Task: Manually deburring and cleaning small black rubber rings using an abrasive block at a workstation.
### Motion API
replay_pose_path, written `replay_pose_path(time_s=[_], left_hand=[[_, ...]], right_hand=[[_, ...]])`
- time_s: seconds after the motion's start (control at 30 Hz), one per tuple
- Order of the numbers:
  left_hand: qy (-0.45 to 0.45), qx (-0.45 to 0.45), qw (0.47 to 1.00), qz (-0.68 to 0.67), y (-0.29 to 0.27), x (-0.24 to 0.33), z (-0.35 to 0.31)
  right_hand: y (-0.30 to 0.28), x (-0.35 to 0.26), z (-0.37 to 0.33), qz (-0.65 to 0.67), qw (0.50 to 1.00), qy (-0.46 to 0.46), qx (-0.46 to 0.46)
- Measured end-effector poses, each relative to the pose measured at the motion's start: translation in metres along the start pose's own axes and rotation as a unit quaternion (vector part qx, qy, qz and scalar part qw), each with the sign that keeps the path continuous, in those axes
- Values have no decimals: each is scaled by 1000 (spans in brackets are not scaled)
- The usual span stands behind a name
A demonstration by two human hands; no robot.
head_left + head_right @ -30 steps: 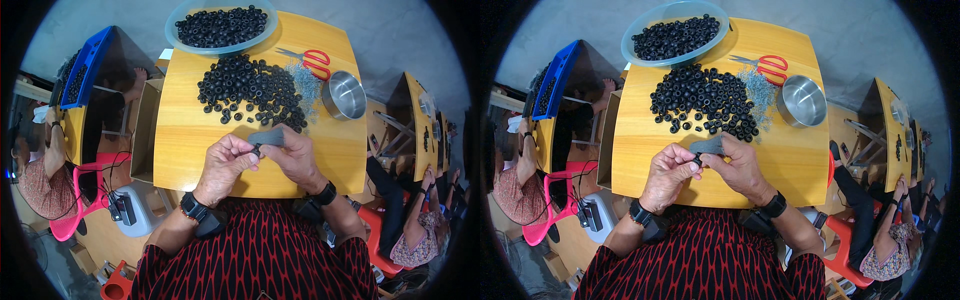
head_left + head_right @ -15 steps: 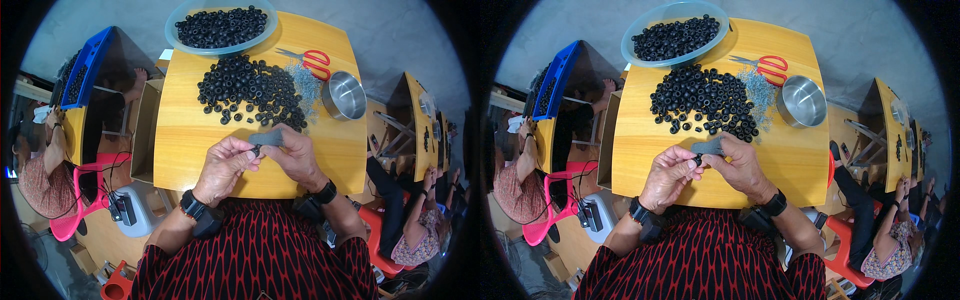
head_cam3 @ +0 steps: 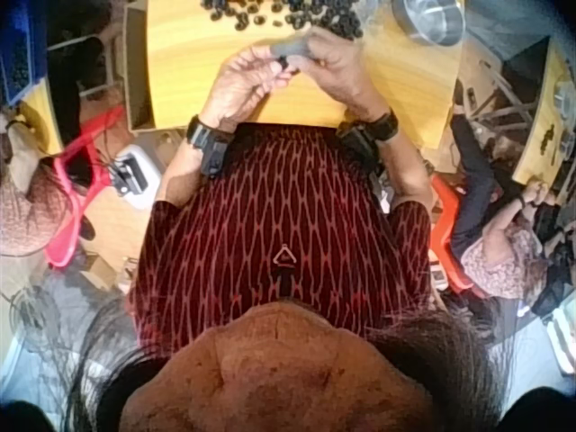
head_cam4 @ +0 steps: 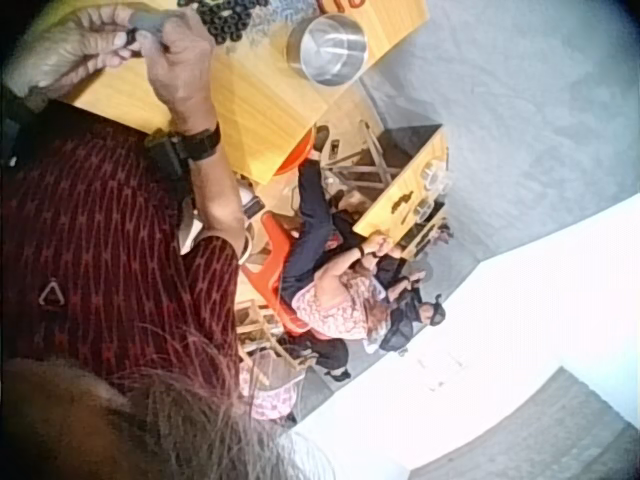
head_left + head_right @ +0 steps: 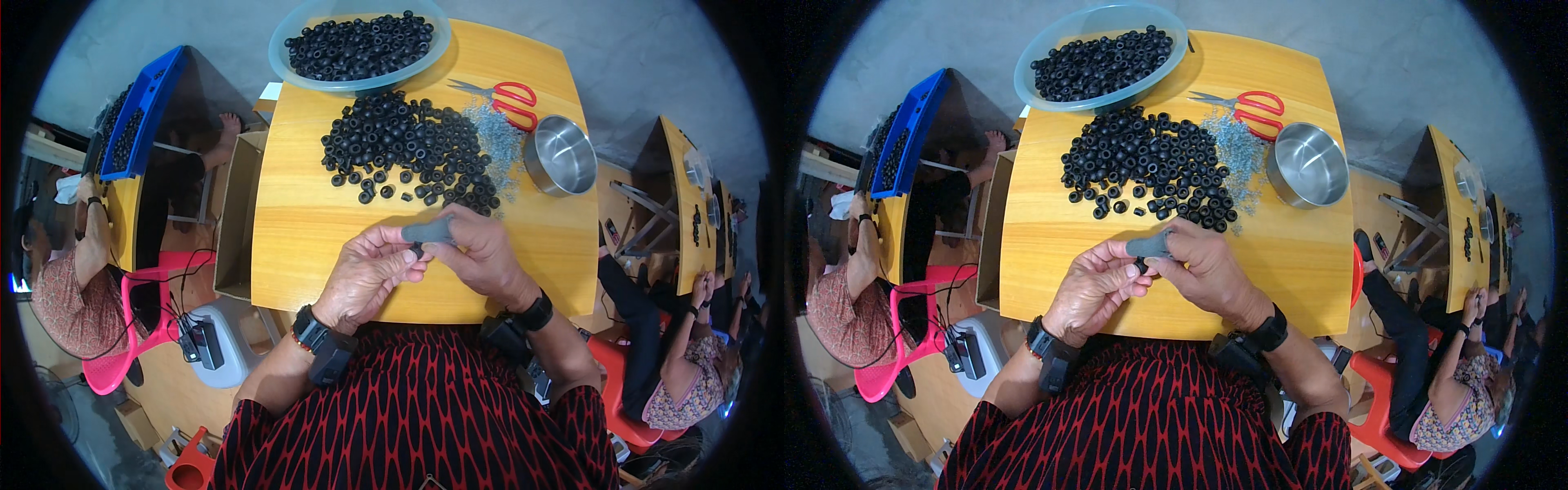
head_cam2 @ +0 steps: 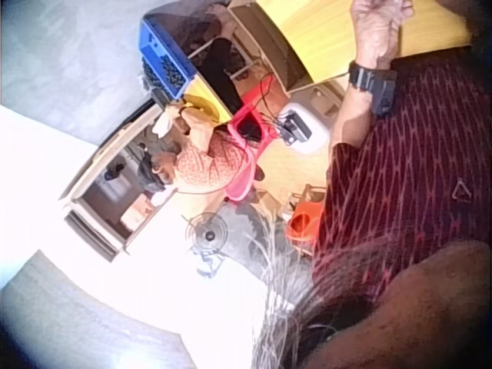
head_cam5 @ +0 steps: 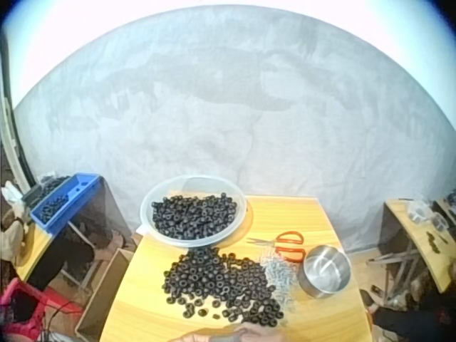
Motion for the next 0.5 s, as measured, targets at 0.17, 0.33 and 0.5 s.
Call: replay_pose_path(time_s=[0.17, 0.33, 0.5], left_hand=[[-18, 17, 1000, 8, -8, -3, -1], [-40, 26, 999, -10, -10, -5, -3], [-61, 34, 997, -14, -5, -3, -5]], right_hand=[[3, -13, -3, -94, 994, -53, -11], [2, -15, -7, -105, 993, -61, -12], [0, -19, -9, -128, 988, -88, -13]])
Point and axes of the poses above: each hand's wrist, its own z-axis towards the middle knuckle, its own y-axis out of the palm, x = y × z, the point moved 5 cm from there along z, towards the middle knuckle, and after that the axes turned 3 degrees about -z, right-handed, at the moved point
